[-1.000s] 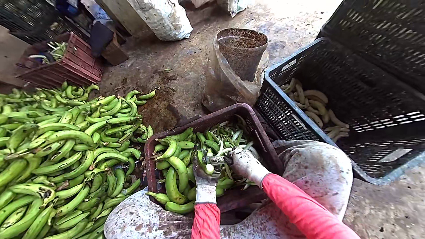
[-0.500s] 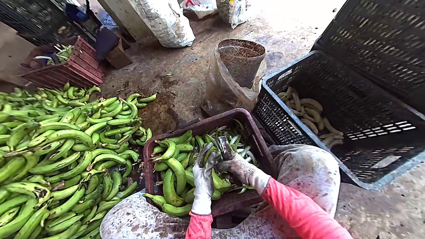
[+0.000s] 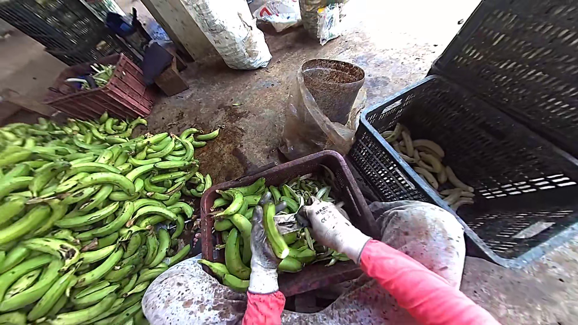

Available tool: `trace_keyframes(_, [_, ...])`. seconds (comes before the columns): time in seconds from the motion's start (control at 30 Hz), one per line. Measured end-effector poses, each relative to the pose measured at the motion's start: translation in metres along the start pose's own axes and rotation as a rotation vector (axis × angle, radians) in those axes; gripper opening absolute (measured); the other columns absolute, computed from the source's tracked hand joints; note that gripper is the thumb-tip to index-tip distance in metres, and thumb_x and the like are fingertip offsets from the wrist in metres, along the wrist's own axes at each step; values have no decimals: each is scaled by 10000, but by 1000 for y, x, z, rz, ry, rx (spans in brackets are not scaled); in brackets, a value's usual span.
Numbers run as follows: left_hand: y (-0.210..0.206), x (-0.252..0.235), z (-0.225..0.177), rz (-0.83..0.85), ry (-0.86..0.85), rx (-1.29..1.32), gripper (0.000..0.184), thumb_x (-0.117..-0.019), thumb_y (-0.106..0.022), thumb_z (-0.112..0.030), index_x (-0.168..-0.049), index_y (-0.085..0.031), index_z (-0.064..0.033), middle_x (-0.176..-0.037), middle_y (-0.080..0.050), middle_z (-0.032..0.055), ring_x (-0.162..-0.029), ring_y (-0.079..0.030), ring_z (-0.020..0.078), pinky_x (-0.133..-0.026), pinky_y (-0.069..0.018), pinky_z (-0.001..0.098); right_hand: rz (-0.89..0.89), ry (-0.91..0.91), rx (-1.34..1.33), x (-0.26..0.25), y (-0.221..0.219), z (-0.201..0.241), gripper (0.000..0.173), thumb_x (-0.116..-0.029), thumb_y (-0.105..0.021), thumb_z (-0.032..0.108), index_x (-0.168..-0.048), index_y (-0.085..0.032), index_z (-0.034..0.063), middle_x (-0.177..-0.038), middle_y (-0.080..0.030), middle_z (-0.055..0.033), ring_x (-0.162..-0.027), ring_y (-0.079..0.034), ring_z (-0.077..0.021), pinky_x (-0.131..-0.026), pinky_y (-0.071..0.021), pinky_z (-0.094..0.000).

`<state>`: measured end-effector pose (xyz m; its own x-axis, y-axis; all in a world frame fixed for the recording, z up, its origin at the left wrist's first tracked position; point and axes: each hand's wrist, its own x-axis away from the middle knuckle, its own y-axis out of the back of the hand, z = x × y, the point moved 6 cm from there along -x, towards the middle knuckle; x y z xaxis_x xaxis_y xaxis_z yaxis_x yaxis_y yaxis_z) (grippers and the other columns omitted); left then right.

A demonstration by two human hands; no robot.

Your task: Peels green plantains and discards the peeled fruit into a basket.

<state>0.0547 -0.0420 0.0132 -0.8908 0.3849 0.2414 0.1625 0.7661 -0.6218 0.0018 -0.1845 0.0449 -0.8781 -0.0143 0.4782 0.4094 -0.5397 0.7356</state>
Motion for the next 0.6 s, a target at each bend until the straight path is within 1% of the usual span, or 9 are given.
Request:
trace_keyframes(0.07, [-16, -1, -1, 31, 12, 42, 450, -1113, -207, -346, -1395, -488, -135, -1050, -738, 115, -751, -738, 203, -589, -622, 320, 13, 50, 51, 1, -4, 15, 331, -926, -629, 69, -1253, -683, 90, -1336, -589, -273, -1220, -588, -463, -1005, -478, -616])
trace_keyframes(0.13, [-22, -8, -5, 47, 12, 5, 475, -1115, -175, -382, -1408, -472, -155, -1046, -741, 103, -698, -722, 172, -550, -604, 288, -4, 70, 68, 4, 0, 20, 332, -958, -602, 78, -1278, -681, 116, -1354, -586, -266, -1253, -571, -459, -1037, -457, -613])
trace_keyframes(0.2, [-17, -20, -9, 30, 13, -6, 490, -1110, -134, -402, -1392, -459, -169, -1038, -744, 108, -620, -691, 151, -480, -558, 248, -36, 96, 98, 8, 5, 20, 325, -975, -591, 89, -1280, -688, 146, -1355, -594, -255, -1256, -570, -458, -1034, -456, -624])
trace_keyframes(0.27, [-15, -26, -12, 6, 8, 12, 501, -1110, -123, -408, -1368, -478, -166, -1032, -745, 123, -604, -689, 158, -462, -546, 243, -61, 103, 121, 9, 7, 20, 318, -974, -584, 81, -1269, -688, 134, -1339, -602, -257, -1245, -577, -462, -1022, -460, -631])
trace_keyframes(0.37, [-28, -18, 1, 31, 43, 173, 467, -1111, -197, -411, -1346, -522, -171, -1043, -738, 126, -698, -724, 193, -532, -596, 292, -121, 11, 112, 4, 9, 18, 349, -993, -537, 36, -1289, -686, 146, -1348, -609, -249, -1256, -579, -457, -998, -474, -636])
trace_keyframes(0.47, [-38, -4, 22, -11, 53, 178, 476, -1115, -183, -394, -1302, -545, -147, -998, -729, 45, -791, -720, 130, -637, -611, 286, -265, -105, 60, 0, 15, 11, 359, -984, -538, 15, -1280, -703, 134, -1344, -621, -263, -1256, -583, -480, -976, -473, -670])
trace_keyframes(0.5, [-36, 1, 30, -4, 65, 147, 471, -1114, -177, -370, -1285, -555, -145, -962, -715, 10, -795, -706, 93, -661, -608, 266, -280, -152, 31, 1, 20, 8, 356, -1003, -519, 30, -1305, -687, 112, -1366, -607, -278, -1287, -558, -497, -994, -439, -690])
trace_keyframes(0.57, [-35, 14, 44, -74, 194, 126, 458, -1112, -221, -366, -1127, -603, -113, -804, -677, 35, -615, -668, 98, -512, -580, 253, -343, -239, 34, -4, 27, -5, 342, -1023, -505, 46, -1323, -669, 63, -1365, -604, -307, -1287, -552, -522, -992, -427, -706])
trace_keyframes(0.6, [-34, 21, 50, -113, 284, 118, 484, -1111, -221, -406, -1125, -591, -94, -814, -674, 74, -562, -649, 119, -458, -560, 261, -447, -272, 79, -10, 28, -17, 303, -1003, -540, 50, -1256, -705, 61, -1286, -652, -295, -1209, -612, -508, -937, -476, -685])
